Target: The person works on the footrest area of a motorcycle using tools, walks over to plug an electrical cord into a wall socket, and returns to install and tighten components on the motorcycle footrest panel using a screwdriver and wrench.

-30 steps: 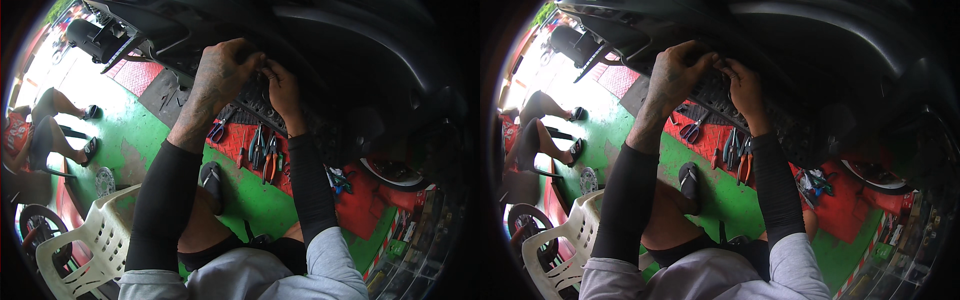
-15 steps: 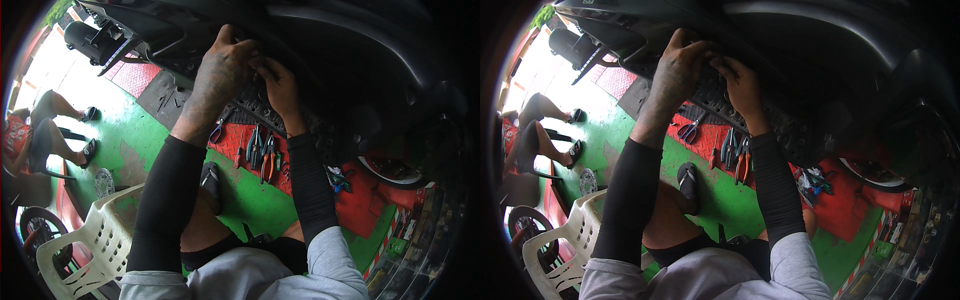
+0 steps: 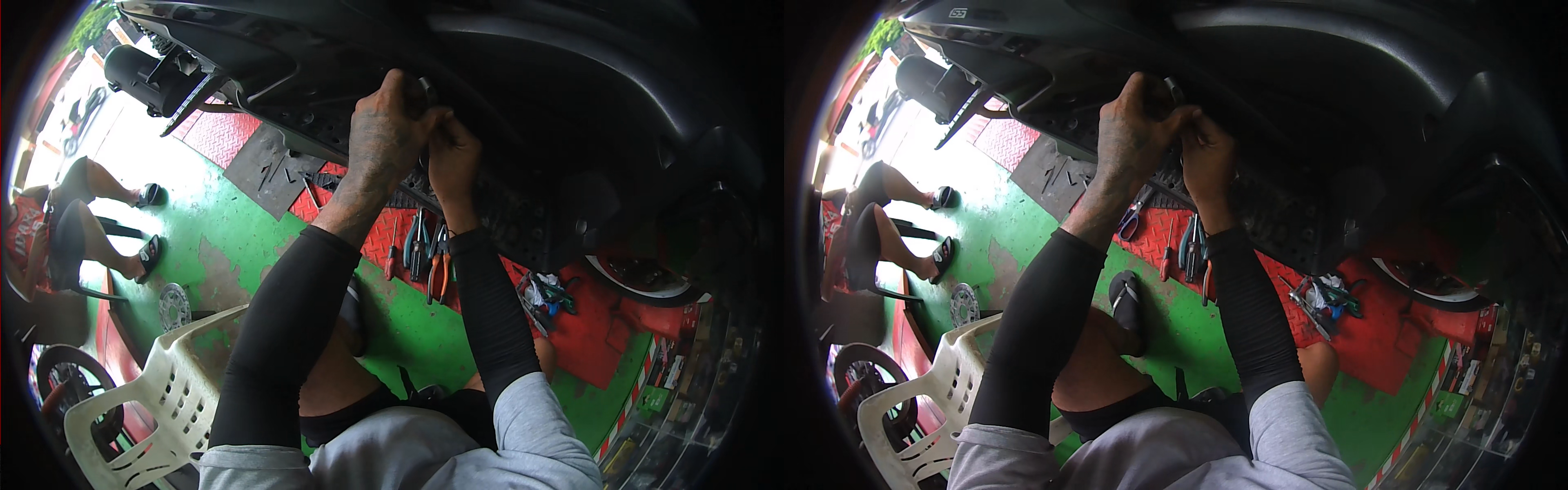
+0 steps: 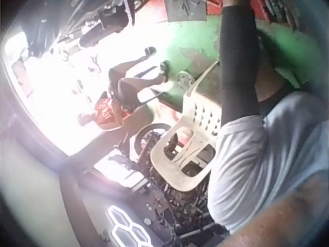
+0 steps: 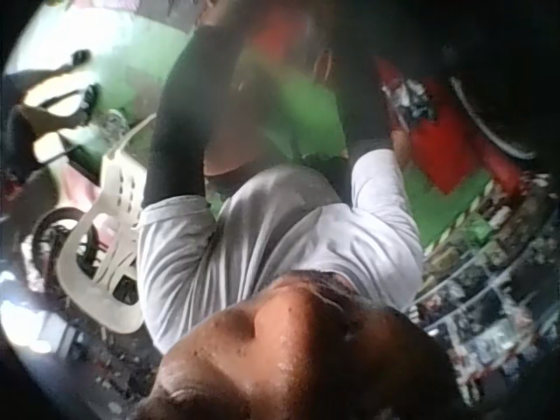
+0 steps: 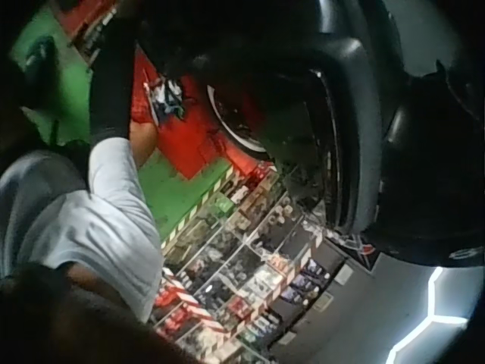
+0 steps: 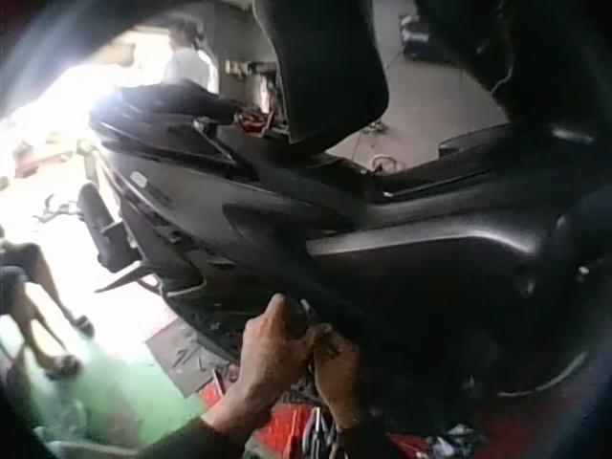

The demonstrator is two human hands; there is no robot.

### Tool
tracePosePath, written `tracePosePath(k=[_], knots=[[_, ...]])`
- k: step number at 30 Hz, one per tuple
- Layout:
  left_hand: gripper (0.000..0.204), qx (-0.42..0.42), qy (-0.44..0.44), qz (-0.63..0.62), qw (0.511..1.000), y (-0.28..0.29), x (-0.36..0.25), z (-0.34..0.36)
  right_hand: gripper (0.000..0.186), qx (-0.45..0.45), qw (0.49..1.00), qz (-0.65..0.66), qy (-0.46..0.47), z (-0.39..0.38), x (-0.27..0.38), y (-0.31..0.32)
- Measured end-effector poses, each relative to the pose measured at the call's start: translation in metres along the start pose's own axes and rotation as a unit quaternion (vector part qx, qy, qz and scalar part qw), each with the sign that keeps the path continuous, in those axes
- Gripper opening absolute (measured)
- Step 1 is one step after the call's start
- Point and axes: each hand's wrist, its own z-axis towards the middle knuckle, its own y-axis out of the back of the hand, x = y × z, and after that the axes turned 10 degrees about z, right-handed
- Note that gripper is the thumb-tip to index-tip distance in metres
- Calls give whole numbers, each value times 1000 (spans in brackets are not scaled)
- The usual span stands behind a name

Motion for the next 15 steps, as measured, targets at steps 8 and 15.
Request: tracePosePath(k=[8,15], knots=[[24,-48,-227,158,960,5,7,2,20,-4,999,-17,36,4,6,-3],[27,22,-196,75,978,5,13,3,20,71,989,-127,32,16,14,7]])
